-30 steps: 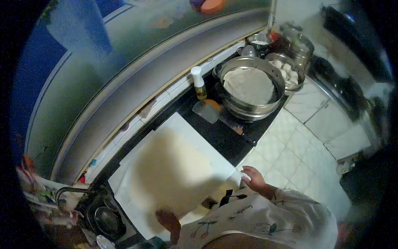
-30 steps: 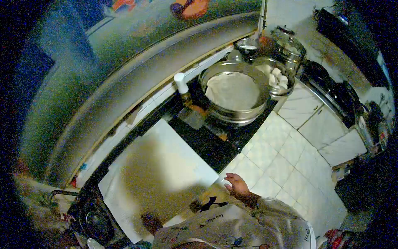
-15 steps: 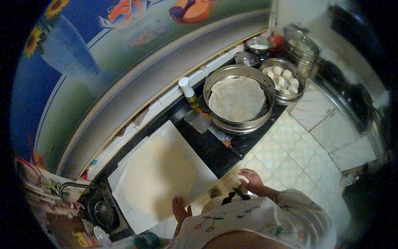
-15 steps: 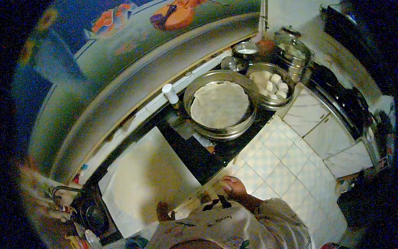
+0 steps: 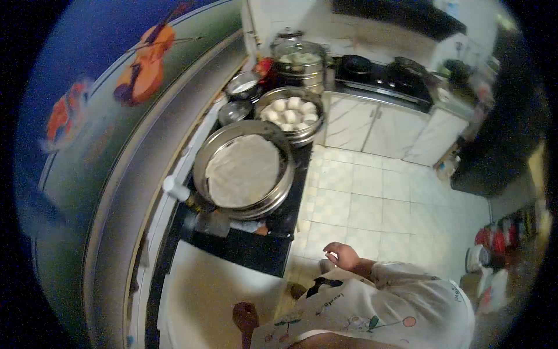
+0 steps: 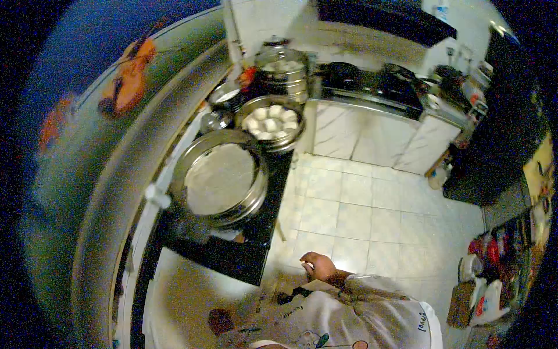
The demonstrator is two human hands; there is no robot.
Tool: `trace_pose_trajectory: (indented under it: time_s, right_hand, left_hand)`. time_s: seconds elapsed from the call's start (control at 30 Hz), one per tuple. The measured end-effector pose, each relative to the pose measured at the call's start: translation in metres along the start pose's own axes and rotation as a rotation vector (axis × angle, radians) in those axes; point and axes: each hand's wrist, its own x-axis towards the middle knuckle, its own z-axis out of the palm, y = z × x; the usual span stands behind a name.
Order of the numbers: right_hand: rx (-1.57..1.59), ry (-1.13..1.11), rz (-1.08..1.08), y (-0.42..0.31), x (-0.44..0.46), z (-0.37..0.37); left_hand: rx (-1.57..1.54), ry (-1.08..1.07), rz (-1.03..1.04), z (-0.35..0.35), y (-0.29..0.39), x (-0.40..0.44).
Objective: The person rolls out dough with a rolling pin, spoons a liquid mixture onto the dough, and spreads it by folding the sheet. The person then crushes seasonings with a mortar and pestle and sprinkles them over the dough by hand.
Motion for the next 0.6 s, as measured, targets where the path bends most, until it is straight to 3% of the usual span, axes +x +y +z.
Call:
trace_pose_trajectory:
  time_s: [0.07, 0.17, 0.2, 0.23, 0.33, 0.43, 0.5, 0.53, 0.6]
  right_hand:
    - [0.037, 0.067, 0.142, 0.010, -0.017, -0.008]
    - [-0.204, 0.034, 0.138, 0.041, -0.039, -0.027]
    - [-0.314, 0.242, 0.005, 0.052, -0.048, -0.030]
    - [-0.303, 0.250, 0.060, 0.065, -0.055, -0.039]
    - [-0.224, 0.257, 0.293, 0.110, -0.067, -0.067]
    - [-0.064, 0.490, 0.375, 0.155, -0.069, -0.100]
    - [-0.034, 0.534, 0.406, 0.176, -0.068, -0.138]
    - [-0.022, 0.554, 0.418, 0.188, -0.067, -0.159]
    - [0.001, 0.587, 0.428, 0.215, -0.067, -0.193]
  left_hand:
    - [-0.074, -0.020, 0.075, 0.004, 0.020, 0.022]
    - [-0.191, -0.072, 0.190, 0.011, 0.061, 0.058]
    - [-0.234, -0.068, 0.236, 0.016, 0.076, 0.069]
    - [-0.282, -0.079, 0.275, 0.019, 0.093, 0.084]
    - [-0.122, 0.802, 0.461, 0.098, 0.132, 0.109]
    - [0.497, 0.894, 1.210, 0.113, 0.161, 0.177]
    - [-0.109, -0.198, 0.717, 0.147, 0.183, 0.204]
    - [-0.332, -0.589, 0.295, 0.150, 0.211, 0.214]
    - [-0.191, -0.413, 0.436, 0.140, 0.285, 0.211]
